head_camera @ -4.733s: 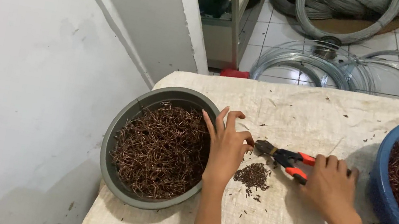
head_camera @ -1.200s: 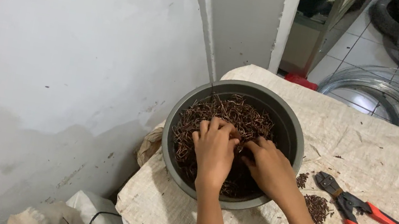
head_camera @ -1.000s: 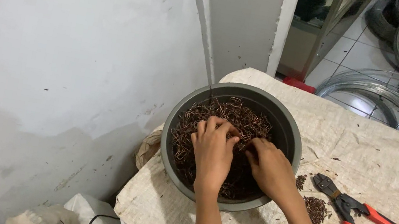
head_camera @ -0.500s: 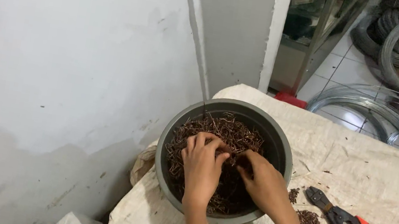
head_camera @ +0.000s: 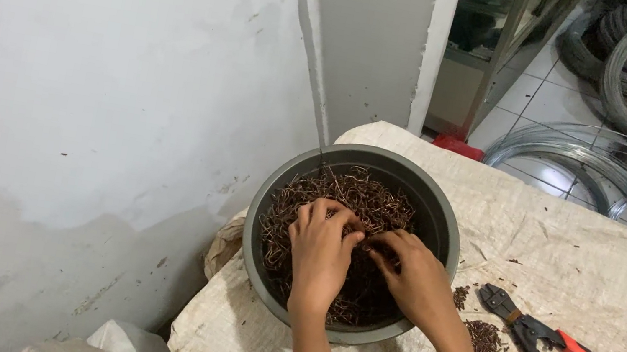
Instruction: Trimming small brown stems using wire cutters and sorting them into containers
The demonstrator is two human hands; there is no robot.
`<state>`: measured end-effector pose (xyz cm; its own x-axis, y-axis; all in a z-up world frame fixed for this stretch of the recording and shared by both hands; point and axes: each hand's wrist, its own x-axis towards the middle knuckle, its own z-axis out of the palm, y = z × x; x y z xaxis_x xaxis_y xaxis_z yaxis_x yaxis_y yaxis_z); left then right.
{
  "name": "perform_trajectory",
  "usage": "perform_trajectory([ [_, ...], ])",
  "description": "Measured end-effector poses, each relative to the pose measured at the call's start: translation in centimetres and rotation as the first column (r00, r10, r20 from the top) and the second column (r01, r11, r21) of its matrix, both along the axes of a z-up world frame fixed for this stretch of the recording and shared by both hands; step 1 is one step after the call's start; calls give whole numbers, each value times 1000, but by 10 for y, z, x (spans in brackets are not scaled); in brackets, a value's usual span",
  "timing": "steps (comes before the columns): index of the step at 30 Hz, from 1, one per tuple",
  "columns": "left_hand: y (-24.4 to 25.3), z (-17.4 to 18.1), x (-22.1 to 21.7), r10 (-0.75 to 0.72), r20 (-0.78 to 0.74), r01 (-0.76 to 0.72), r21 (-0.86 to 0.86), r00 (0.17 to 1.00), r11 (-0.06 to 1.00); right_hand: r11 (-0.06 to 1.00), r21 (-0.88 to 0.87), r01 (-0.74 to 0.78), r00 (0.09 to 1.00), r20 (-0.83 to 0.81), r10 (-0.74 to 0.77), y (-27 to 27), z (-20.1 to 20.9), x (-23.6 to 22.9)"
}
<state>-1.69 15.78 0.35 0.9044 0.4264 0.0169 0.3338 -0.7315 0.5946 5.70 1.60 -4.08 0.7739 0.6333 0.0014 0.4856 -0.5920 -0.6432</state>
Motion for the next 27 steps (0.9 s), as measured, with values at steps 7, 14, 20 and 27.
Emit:
perform_trajectory([
  [7, -1, 9, -3, -2, 5, 2, -23, 1000, 1000, 1000, 14, 21, 1000, -20, -21, -1, 10, -8],
  [14, 0, 8, -3, -52, -22, 51, -5, 998, 999, 993, 86, 78, 997, -34, -75, 0, 1, -3],
  [20, -3, 13, -2, -93, -64, 92, -24, 994, 995, 988, 132, 84, 996, -28, -81, -1, 0, -3],
  [27, -4, 4, 0, -115, -80, 117, 19, 990, 993, 954, 289, 78, 995, 42, -95, -4, -9, -1],
])
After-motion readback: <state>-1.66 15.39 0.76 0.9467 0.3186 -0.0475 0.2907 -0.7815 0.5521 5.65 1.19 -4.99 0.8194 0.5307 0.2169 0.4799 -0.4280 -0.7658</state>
